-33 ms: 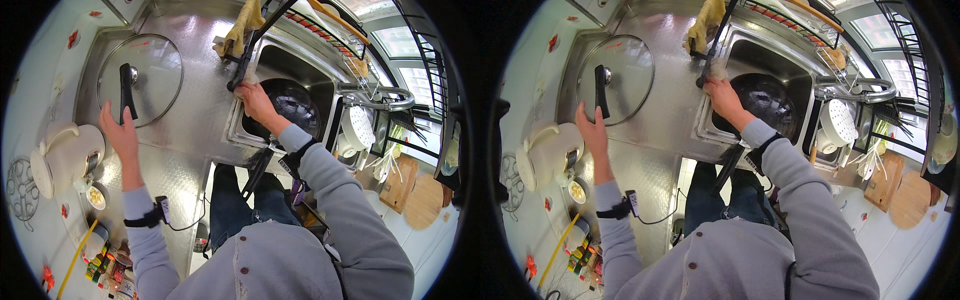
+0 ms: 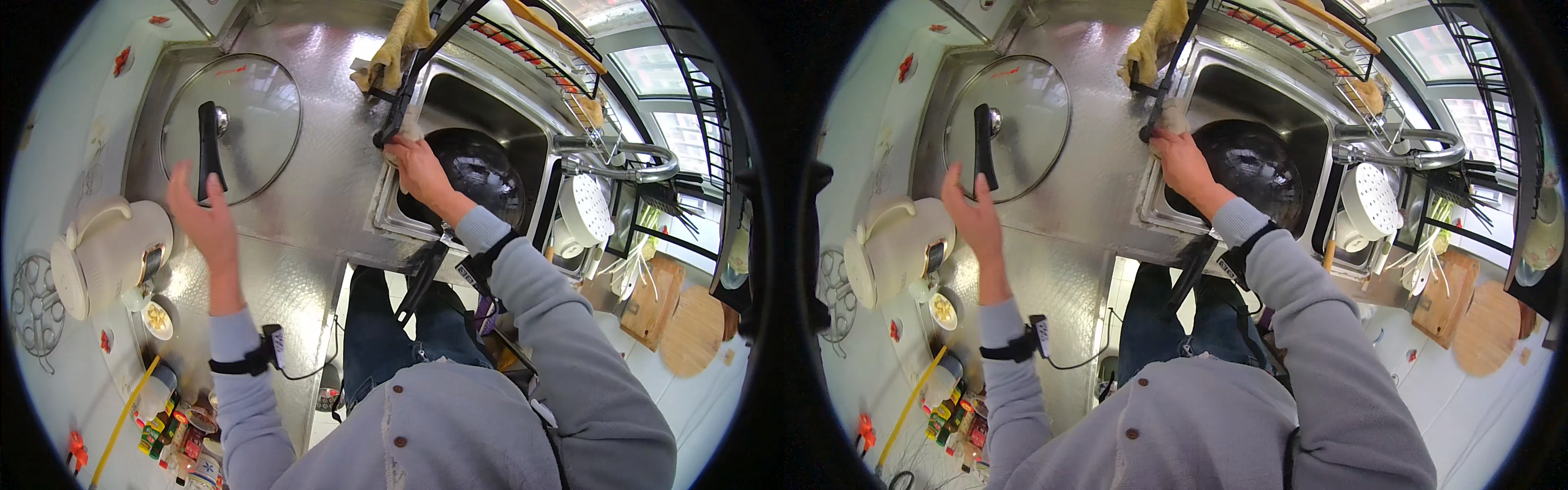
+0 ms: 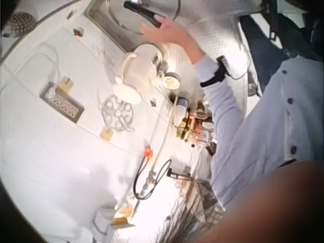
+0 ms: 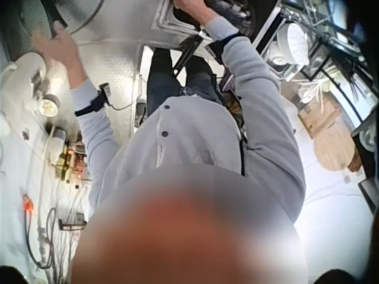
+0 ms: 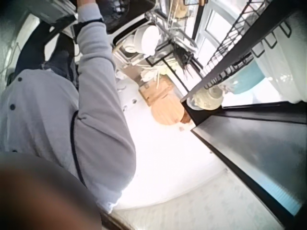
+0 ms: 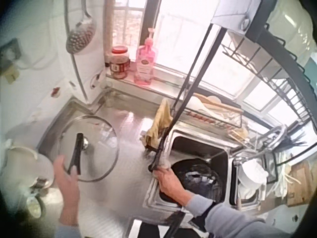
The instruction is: The person washes a frying pan in the sink using a scrubber and running water, then rinses it. They wipe the countertop and stove with a cloth, rearrange several containers and bowls, and continue wiping the sink area and countertop.
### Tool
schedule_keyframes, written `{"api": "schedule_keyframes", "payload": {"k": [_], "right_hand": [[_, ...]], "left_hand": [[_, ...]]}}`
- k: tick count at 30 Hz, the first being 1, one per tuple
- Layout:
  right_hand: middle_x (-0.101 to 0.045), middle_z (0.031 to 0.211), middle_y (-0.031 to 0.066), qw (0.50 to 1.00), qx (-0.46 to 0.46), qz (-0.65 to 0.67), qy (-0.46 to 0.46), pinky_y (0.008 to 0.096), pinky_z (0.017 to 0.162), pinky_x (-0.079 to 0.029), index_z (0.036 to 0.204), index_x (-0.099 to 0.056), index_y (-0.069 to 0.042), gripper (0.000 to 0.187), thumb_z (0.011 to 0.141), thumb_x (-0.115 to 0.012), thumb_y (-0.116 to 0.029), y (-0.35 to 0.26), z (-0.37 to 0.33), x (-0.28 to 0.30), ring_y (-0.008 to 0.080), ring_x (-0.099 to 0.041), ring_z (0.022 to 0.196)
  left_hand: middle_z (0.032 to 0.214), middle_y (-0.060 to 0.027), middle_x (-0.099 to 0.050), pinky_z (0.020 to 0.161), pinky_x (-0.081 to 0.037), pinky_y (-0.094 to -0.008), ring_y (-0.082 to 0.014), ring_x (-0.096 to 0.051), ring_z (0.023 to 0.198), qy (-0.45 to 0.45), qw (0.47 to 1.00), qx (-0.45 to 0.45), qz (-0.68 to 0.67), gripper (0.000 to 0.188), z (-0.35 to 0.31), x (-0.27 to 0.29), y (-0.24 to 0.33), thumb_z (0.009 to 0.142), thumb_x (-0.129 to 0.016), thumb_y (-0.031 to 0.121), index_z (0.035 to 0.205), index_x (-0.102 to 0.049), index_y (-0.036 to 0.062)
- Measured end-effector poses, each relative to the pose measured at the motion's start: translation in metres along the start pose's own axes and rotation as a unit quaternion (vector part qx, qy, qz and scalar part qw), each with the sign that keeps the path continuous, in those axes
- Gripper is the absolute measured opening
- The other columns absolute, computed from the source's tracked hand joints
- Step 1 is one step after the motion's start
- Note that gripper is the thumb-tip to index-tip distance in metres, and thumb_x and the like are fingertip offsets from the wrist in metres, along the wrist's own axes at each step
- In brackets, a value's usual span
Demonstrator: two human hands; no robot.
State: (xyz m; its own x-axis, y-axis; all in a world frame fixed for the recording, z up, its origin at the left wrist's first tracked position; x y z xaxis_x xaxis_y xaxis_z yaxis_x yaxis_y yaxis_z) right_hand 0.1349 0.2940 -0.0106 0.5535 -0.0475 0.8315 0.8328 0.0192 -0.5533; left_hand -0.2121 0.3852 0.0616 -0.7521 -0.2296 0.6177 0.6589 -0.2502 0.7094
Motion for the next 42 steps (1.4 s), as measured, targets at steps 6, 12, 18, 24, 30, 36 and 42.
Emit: {"api": "schedule_keyframes", "payload": {"k": [6,12,18,24,30,36,42], "right_hand": [[-0.058,0.123,0.0153,0.959,-0.169,0.170,-0.153,0.0347,0.091,-0.046,0.117,-0.061,-0.003,0.033,0.086,-0.051,-0.002,-0.041,-0.037,-0.019,0.0331,-0.055,0.113],[-0.055,0.127,0.0153,0.961,-0.055,0.268,-0.049,0.0325,0.087,-0.049,0.130,-0.052,-0.006,0.042,0.089,-0.055,-0.005,-0.100,-0.066,0.024,0.0249,-0.054,0.116],[-0.063,0.114,0.0125,0.947,-0.188,0.202,-0.165,0.0263,0.082,-0.050,0.127,-0.056,-0.006,0.036,0.092,-0.052,-0.002,-0.066,-0.083,0.074,0.0176,-0.062,0.098],[-0.067,0.098,0.0032,0.955,-0.138,0.261,-0.003,0.0201,0.068,-0.047,0.125,-0.057,-0.004,0.031,0.096,-0.050,-0.008,-0.069,0.006,0.114,0.0065,-0.060,0.079],[-0.068,0.095,0.0010,0.929,-0.160,0.333,-0.002,0.0183,0.064,-0.045,0.125,-0.058,-0.006,0.031,0.096,-0.047,-0.012,-0.062,0.035,0.117,0.0042,-0.057,0.073],[-0.068,0.092,0.0019,0.908,-0.234,0.347,-0.004,0.0200,0.064,-0.046,0.121,-0.060,-0.005,0.029,0.095,-0.048,-0.012,-0.029,0.007,0.134,0.0055,-0.057,0.074],[-0.068,0.094,0.0016,0.897,-0.240,0.370,-0.020,0.0198,0.066,-0.047,0.122,-0.060,-0.005,0.030,0.096,-0.048,-0.013,-0.015,-0.005,0.135,0.0050,-0.058,0.075]], "left_hand": [[0.112,-0.0085,-0.061,0.093,-0.045,-0.0320,-0.0200,-0.058,0.105,-0.296,0.847,0.367,-0.247,0.032,-0.105,-0.107,0.043,0.094,-0.057,0.027,0.117,-0.059,0.0038],[0.107,-0.0087,-0.063,0.084,-0.050,-0.0331,-0.0213,-0.062,0.095,-0.234,0.672,0.496,-0.498,0.038,-0.122,-0.154,0.049,0.092,-0.060,0.031,0.117,-0.058,0.0011],[0.117,-0.0139,-0.060,0.094,-0.044,-0.0390,-0.0304,-0.056,0.108,-0.233,0.971,0.039,-0.035,0.044,-0.051,-0.178,0.079,0.085,-0.064,0.023,0.122,-0.056,0.0006],[0.126,-0.0158,-0.052,0.100,-0.038,-0.0400,-0.0350,-0.046,0.119,-0.110,0.983,-0.069,-0.133,0.052,0.012,-0.178,0.138,0.082,-0.062,0.015,0.132,-0.049,0.0087],[0.119,-0.0102,-0.057,0.076,-0.052,-0.0365,-0.0278,-0.058,0.098,-0.102,0.956,-0.274,0.003,0.048,0.059,-0.176,0.204,0.074,-0.063,0.008,0.121,-0.060,0.0169],[0.103,-0.0068,-0.063,0.078,-0.050,-0.0338,-0.0270,-0.059,0.092,-0.079,0.949,-0.251,-0.177,0.012,0.087,-0.178,0.208,0.077,-0.067,0.014,0.088,-0.067,0.0102],[0.100,-0.0017,-0.062,0.071,-0.051,-0.0304,-0.0126,-0.061,0.087,-0.142,0.776,0.256,-0.559,0.024,0.107,-0.224,0.156,0.095,-0.058,0.029,0.108,-0.056,0.0094]]}}
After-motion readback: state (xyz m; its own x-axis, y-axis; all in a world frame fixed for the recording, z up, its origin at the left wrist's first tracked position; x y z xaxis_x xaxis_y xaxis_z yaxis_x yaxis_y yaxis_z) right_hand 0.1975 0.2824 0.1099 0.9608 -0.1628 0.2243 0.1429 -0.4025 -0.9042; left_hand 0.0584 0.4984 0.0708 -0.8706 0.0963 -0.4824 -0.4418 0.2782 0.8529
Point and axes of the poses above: each hand's wrist, its own z-axis towards the middle knuckle, its own x-axis out of the back of the hand, y = z × x, the point moved 6 cm from there along z, towards the middle knuckle
